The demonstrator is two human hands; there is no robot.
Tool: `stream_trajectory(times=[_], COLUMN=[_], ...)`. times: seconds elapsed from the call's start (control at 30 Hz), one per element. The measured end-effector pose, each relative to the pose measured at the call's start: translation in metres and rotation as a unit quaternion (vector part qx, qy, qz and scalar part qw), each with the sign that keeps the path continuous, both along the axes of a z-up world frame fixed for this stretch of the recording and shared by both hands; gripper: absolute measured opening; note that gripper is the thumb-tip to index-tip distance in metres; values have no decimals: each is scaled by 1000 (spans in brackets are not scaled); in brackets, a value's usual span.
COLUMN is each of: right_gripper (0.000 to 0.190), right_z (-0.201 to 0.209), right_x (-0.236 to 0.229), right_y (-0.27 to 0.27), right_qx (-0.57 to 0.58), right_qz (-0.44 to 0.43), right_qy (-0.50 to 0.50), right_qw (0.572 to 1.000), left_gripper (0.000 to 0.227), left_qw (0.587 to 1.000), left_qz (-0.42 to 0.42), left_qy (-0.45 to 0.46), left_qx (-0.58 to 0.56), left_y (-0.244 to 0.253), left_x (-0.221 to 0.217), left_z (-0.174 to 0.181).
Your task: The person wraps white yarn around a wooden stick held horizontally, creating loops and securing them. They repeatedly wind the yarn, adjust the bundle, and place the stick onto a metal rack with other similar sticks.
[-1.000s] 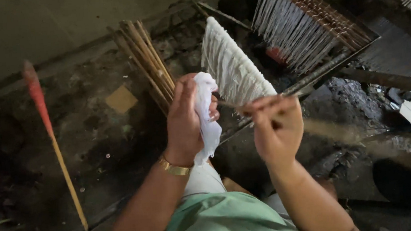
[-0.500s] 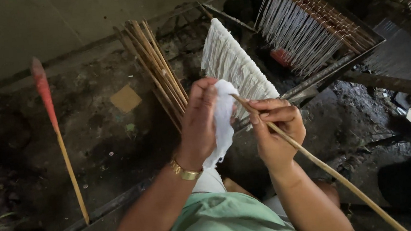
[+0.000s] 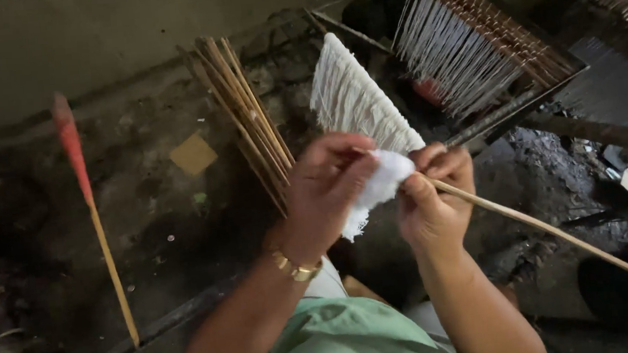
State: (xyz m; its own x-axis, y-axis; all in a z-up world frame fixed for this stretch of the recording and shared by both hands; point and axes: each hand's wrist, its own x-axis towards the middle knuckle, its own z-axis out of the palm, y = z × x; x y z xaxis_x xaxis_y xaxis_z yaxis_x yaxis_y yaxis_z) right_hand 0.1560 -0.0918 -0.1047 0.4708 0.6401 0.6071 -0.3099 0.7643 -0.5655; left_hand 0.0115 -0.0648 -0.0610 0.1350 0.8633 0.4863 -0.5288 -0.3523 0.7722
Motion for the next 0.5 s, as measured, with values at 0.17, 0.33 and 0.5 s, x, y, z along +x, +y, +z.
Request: stream_trajectory(times=[0.17,0.33,0.5], right_gripper=[26,19,13], right_z=[17,23,45], right_x=[25,183,141], right_y=[-11,-66,-90], right_qx=[-82,11,-109], right_qz=[73,271,-8], right_qy=[8,105,-105], right_qw=[994,957,988], left_gripper=[21,27,29], left_qw=[991,954,994], left_qz=[20,170,-19], left_qy=[-61,-216,-106], left_qx=[-117,-118,0], left_y=[11,76,39], left_x=[9,-57,3], left_z=[-1,17,25])
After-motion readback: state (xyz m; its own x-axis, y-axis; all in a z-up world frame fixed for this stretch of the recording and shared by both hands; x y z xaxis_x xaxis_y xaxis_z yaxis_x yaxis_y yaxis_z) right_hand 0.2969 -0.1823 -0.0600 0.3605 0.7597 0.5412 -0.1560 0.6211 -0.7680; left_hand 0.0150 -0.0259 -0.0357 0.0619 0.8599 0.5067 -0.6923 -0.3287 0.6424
